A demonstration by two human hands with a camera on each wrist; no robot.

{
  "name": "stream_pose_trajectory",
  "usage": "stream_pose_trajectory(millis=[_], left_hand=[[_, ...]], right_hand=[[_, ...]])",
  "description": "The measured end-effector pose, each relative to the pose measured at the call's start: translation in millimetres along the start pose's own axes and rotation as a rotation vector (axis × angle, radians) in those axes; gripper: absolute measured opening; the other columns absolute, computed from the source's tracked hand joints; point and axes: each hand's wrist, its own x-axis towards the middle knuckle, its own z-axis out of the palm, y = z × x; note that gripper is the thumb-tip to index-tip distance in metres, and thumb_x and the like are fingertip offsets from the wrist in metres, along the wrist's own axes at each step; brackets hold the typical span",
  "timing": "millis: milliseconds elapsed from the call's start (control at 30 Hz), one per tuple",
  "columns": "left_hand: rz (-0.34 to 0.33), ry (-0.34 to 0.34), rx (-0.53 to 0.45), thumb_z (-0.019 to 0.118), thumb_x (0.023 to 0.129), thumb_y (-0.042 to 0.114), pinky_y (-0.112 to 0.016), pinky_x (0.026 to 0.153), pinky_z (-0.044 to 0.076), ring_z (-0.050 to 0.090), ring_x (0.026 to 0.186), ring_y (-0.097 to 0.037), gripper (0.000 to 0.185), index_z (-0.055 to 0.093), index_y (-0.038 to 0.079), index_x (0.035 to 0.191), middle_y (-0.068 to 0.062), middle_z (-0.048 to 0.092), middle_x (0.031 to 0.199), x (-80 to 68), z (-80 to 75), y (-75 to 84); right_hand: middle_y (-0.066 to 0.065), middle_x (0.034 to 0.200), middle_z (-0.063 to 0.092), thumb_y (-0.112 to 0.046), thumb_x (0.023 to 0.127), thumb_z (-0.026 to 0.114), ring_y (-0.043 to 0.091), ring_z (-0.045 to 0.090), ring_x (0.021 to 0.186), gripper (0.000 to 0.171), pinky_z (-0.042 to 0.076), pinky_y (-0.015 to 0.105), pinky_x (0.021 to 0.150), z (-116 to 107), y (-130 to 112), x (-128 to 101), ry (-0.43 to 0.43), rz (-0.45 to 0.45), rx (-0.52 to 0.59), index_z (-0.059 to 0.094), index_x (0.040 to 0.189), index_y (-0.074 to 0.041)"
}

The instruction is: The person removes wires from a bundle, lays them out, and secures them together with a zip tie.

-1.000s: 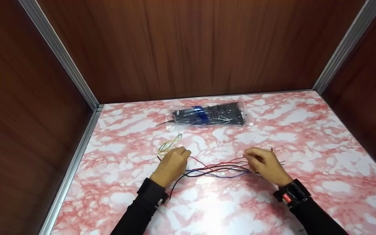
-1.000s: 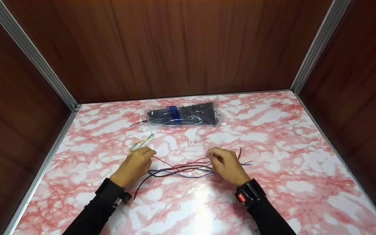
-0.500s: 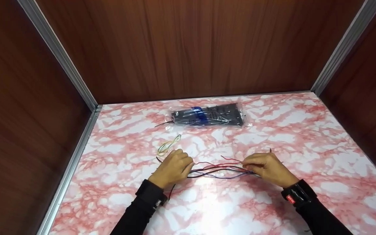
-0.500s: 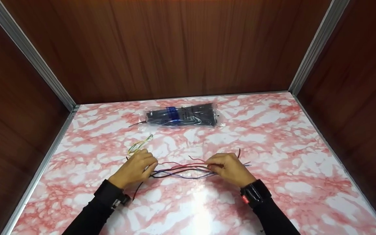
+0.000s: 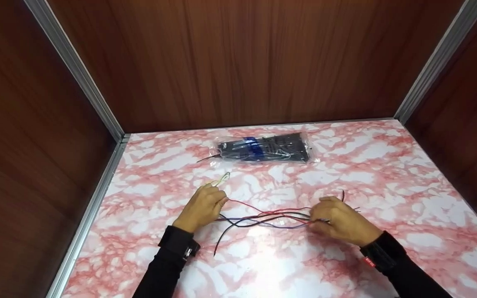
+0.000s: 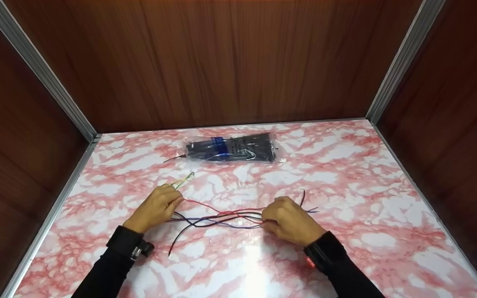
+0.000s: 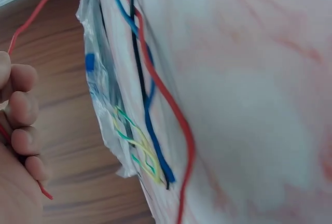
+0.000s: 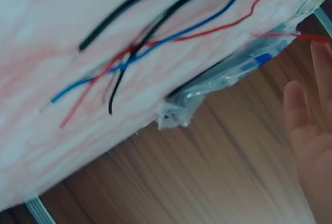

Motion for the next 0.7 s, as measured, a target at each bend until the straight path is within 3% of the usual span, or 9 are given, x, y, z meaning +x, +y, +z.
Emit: stream_pose_trajectory(millis=[133, 233, 500, 700], left_hand=[[-0.034, -0.004, 0.016, 0.065, 0.091, 0.016, -0.037, 0.064, 0.041, 0.045, 0.063, -0.017, 0.026, 0.051, 0.016, 0.068, 0.005, 0.042, 0.064, -5.1, -2.1, -0.8], [-0.043, 0.005, 0.022, 0.065, 0.090, 0.016, -0.037, 0.065, 0.041, 0.045, 0.063, -0.016, 0.027, 0.050, 0.016, 0.067, 0.006, 0.042, 0.064, -6.6, -2.2, 0.7], [-0.050, 0.014, -0.067, 0.053, 0.098, 0.016, -0.034, 0.068, 0.042, 0.047, 0.066, -0.016, 0.027, 0.051, 0.015, 0.070, 0.007, 0.044, 0.064, -3.3, 0.9, 18.7], [-0.129, -0.112, -0.193, 0.048, 0.100, 0.015, -0.031, 0.075, 0.043, 0.052, 0.076, -0.014, 0.018, 0.063, 0.010, 0.090, 0.004, 0.061, 0.078, -0.9, -0.9, 35.4]], right_hand=[[-0.014, 0.082, 0.057, -0.017, 0.087, 0.073, 0.001, 0.053, 0.073, 0.002, 0.046, 0.025, 0.074, -3, -4, -3, 0.014, 0.023, -0.040, 0.072, 0.088, -0.019], [-0.014, 0.080, 0.049, -0.012, 0.088, 0.070, -0.001, 0.046, 0.066, 0.008, 0.041, 0.016, 0.058, -1, -4, -8, 0.017, 0.058, -0.100, 0.072, 0.088, -0.020], [-0.014, 0.068, 0.038, -0.013, 0.087, 0.067, 0.003, 0.039, 0.053, 0.024, 0.036, 0.025, 0.045, 1, 11, -24, 0.046, 0.336, -0.379, 0.054, 0.070, -0.023], [-0.011, 0.063, 0.039, -0.013, 0.089, 0.064, 0.005, 0.038, 0.052, 0.027, 0.036, 0.026, 0.046, 0, 25, -33, 0.104, 0.435, -0.424, 0.051, 0.068, -0.024]])
